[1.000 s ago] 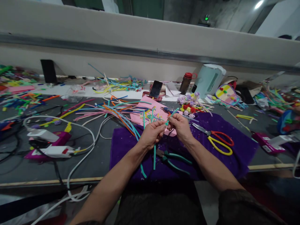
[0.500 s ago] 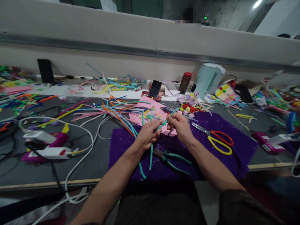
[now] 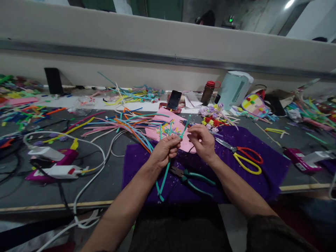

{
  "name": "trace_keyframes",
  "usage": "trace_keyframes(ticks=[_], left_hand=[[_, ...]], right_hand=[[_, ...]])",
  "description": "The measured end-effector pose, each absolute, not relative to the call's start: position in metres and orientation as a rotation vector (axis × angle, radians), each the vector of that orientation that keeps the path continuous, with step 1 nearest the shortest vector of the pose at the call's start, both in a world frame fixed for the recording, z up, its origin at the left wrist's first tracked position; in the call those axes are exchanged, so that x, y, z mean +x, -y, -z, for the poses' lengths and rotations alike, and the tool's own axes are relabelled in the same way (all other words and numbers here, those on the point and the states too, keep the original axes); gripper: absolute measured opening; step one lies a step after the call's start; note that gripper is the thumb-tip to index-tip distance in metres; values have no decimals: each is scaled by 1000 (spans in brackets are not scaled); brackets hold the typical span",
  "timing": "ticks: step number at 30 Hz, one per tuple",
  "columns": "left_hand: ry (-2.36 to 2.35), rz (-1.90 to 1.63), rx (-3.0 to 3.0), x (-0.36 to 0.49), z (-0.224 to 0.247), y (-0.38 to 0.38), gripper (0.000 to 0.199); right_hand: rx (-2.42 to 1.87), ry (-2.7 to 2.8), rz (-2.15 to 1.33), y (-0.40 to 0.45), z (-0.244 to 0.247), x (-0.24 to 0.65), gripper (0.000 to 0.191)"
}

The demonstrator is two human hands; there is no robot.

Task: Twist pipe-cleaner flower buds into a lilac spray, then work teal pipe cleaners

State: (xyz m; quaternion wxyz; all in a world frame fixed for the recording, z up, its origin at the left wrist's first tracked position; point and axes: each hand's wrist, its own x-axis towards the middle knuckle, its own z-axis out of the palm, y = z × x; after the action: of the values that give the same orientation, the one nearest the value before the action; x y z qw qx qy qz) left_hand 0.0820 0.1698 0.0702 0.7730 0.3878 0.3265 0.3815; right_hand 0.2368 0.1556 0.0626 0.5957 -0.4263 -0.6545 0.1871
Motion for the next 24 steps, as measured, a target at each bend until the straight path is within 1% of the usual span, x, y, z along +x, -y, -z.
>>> trace_keyframes(ticks=[3,8,13,18,21,24], left_hand=[[-647,-772,819,80,-69,-171,21],[-625,-710,829,78,-67,-170,21],[-670,-776,914,80,-68,-165,22],[-721,-845,1030,82,-70,-163,20],[-731,-864,1013,82,-70,-163,18],[-765,-961,964,85,-71,-162,17]], right_hand=[[-938,1765,-204,-156,-60,240,16],[-894,1872,-147,-159,-60,243,17],[-840,1925,-285,-157,-68,246,17],[-876,1888,-401,-153,-71,246,15],[-932,1786,-508,-151,-69,240,11],[-991,1563,-684,-148,-67,232,11]])
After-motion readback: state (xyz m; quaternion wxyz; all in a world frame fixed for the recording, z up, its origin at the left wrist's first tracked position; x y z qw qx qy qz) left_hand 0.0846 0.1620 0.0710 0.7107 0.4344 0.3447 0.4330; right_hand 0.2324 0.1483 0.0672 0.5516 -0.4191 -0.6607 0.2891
